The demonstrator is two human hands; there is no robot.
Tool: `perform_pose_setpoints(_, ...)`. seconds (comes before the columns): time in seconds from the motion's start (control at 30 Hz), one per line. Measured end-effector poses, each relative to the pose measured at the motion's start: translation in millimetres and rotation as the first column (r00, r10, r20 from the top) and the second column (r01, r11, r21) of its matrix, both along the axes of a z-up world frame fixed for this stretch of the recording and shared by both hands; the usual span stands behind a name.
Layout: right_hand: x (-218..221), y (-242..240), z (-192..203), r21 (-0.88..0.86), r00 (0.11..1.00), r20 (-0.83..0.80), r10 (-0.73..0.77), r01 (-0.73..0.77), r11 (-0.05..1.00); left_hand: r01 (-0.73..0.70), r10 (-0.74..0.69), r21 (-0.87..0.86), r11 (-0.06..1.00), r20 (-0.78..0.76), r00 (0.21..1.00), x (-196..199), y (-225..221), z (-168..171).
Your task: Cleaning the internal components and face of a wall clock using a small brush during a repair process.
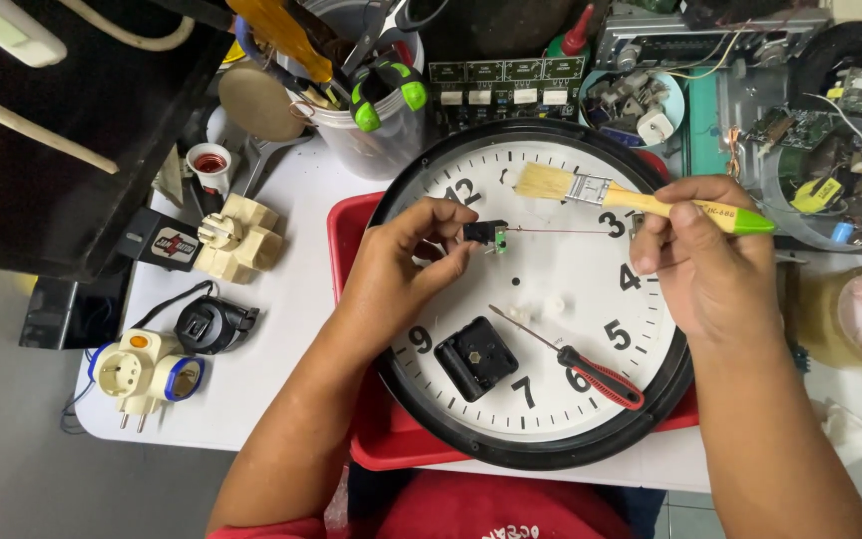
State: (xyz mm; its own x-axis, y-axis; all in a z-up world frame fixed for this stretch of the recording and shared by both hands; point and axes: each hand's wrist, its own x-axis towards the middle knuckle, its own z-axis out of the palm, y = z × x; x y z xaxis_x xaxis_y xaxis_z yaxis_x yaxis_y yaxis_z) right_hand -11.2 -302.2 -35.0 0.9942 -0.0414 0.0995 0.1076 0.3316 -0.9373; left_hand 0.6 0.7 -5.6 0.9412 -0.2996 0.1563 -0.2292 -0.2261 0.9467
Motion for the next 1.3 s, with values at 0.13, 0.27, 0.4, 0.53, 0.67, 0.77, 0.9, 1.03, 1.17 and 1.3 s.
perform_pose_setpoints(0.13,0,1,2,-0.013,0.999,-0.018,-0.026,0.026,1.0,-0.006,0.006,0.002,1.0,-0.006,1.0,0,-1,0)
perform_pose_setpoints(0.27,-2,3,4,0.003,1.0,-0.013,-0.001,0.001,1.0,-0.011,0.011,-0.002,1.0,-0.014,1.0,0,-1,1)
perform_pose_setpoints(0.4,-2,2,3,-0.01,1.0,-0.007,0.005,-0.005,1.0,0.006,-0.006,-0.016,1.0,-0.018,1.0,-1,-1,5)
perform_pose_setpoints(0.53,-1,1,1,-0.006,1.0,-0.02,-0.012,0.012,1.0,0.006,-0.006,-0.018,1.0,-0.007,1.0,-1,0,6)
perform_pose_setpoints(0.67,-1,2,2,-0.01,1.0,-0.004,0.0,0.0,1.0,0.01,-0.01,-0.03,1.0,-0.012,1.0,-2,0,7)
perform_pose_setpoints(0.77,-1,3,4,-0.004,1.0,0.008,0.006,-0.006,1.0,0.016,-0.016,-0.05,0.999,-0.014,1.0,-2,0,7)
perform_pose_setpoints(0.9,-1,2,1,0.01,1.0,0.018,0.012,-0.012,1.0,0.016,-0.018,-0.06,0.998,-0.033,0.999,-2,0,7)
perform_pose_setpoints(1.03,-1,-1,0,0.032,0.997,0.053,0.057,-0.059,0.998,0.013,-0.014,-0.052,0.999,-0.022,1.0,-1,0,5)
perform_pose_setpoints(1.17,-1,-2,-6,-0.056,0.992,0.095,0.078,-0.073,0.996,0.011,-0.012,-0.043,0.999,-0.023,1.0,-2,0,5)
perform_pose_setpoints(1.3,-2,0,-3,-0.069,0.995,0.089,0.052,-0.046,0.997,0.016,-0.017,-0.027,1.0,-0.014,1.0,-1,0,5)
